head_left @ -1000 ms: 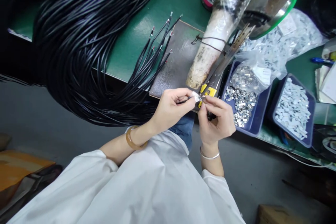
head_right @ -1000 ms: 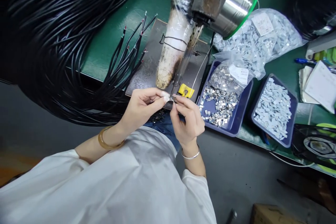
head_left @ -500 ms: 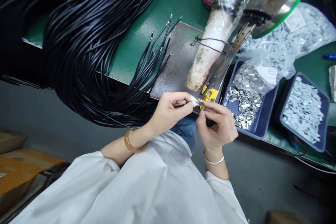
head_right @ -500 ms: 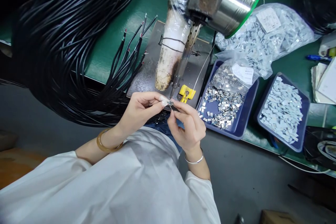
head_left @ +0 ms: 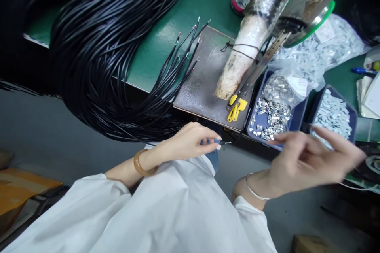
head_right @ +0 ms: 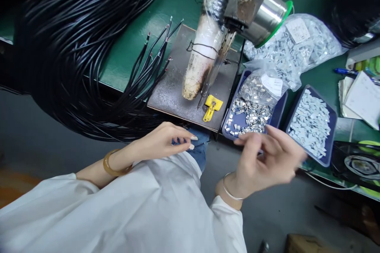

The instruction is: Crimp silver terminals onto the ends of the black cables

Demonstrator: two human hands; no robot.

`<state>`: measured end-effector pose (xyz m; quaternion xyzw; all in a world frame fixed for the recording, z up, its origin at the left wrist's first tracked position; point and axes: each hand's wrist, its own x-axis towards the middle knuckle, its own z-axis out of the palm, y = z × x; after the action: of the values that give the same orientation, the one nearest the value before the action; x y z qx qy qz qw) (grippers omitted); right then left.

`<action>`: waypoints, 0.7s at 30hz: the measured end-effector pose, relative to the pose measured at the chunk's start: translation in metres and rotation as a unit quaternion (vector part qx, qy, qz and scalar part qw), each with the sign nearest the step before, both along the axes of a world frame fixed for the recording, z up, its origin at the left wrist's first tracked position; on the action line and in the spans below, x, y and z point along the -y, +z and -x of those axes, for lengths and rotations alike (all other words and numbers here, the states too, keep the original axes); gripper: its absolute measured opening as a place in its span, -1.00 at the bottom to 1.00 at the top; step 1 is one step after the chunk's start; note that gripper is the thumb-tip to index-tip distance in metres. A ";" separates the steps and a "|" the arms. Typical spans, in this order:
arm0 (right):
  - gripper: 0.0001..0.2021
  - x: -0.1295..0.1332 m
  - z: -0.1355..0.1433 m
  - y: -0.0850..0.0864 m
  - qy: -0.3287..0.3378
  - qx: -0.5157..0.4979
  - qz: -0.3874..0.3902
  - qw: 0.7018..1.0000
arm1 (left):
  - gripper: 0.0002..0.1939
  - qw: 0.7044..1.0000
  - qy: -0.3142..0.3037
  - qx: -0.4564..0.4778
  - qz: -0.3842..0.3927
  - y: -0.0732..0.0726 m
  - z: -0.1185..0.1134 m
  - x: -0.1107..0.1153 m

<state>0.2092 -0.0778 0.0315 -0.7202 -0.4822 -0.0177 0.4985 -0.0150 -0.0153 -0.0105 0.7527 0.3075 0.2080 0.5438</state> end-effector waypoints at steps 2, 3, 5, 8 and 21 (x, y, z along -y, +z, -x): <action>-0.83 -0.013 -0.001 -0.007 0.024 0.050 0.078 0.995 | -0.82 0.994 0.097 0.042 -0.005 -0.001 0.007 -0.005; -0.84 -0.020 -0.005 -0.012 0.041 0.079 0.110 0.990 | -0.83 0.985 0.161 0.057 -0.033 0.000 0.011 -0.010; -0.88 -0.031 -0.018 -0.019 0.064 0.113 0.156 0.979 | -0.86 0.944 0.294 0.049 -0.138 -0.001 0.020 -0.025; -0.91 -0.042 -0.036 -0.026 0.100 0.124 0.180 0.971 | -0.79 0.870 0.404 -0.055 -0.277 -0.005 0.034 -0.048; -0.88 -0.051 -0.043 -0.018 0.124 0.187 0.288 0.931 | -0.87 0.875 0.445 0.182 -0.050 0.004 0.042 -0.027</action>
<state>0.2525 -0.0271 0.0131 -0.7507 -0.6368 0.0497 0.1687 -0.0570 0.0117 -0.0066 0.5113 0.4951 0.5765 0.4014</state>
